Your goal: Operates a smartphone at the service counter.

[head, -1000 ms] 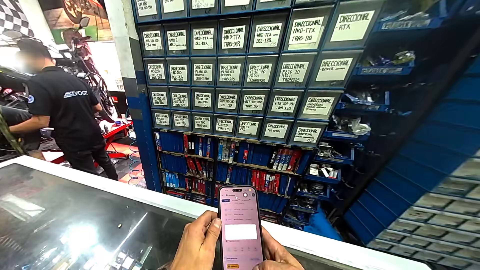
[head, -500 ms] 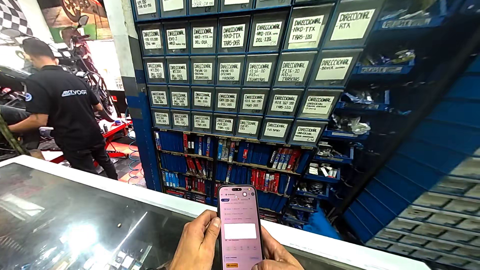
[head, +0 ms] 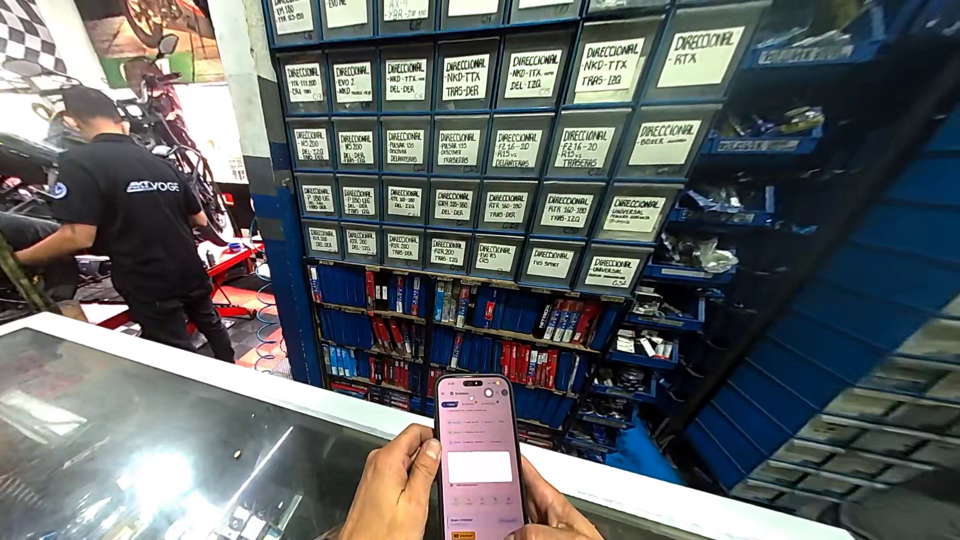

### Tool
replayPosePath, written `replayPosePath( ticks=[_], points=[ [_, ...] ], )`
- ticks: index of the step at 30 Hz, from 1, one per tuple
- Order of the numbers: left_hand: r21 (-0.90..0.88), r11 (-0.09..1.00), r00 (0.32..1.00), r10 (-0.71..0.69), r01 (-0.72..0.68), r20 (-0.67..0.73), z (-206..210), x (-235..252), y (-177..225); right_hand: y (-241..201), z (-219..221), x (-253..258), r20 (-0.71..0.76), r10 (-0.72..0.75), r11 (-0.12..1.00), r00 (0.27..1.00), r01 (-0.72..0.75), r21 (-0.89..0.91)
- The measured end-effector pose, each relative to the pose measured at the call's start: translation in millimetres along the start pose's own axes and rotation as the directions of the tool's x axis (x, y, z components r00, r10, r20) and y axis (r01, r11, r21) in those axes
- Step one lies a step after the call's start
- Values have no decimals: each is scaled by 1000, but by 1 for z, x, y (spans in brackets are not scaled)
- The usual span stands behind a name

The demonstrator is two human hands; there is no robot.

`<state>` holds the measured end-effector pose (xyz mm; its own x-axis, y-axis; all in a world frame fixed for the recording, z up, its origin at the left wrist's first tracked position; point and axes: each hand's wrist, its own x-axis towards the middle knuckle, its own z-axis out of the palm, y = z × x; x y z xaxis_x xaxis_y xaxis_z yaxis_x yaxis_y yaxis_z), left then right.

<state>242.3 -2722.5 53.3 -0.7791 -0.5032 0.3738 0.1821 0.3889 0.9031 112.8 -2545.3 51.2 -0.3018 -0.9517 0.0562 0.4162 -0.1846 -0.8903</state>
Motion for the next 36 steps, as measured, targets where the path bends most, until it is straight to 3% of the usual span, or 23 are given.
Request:
replayPosePath(
  ticks=[36],
  points=[
    [3, 1000, 1000, 3, -3, 1, 0, 0, -1, -3, 4, -2, 15, 15, 1000, 1000, -15, -18]
  ],
)
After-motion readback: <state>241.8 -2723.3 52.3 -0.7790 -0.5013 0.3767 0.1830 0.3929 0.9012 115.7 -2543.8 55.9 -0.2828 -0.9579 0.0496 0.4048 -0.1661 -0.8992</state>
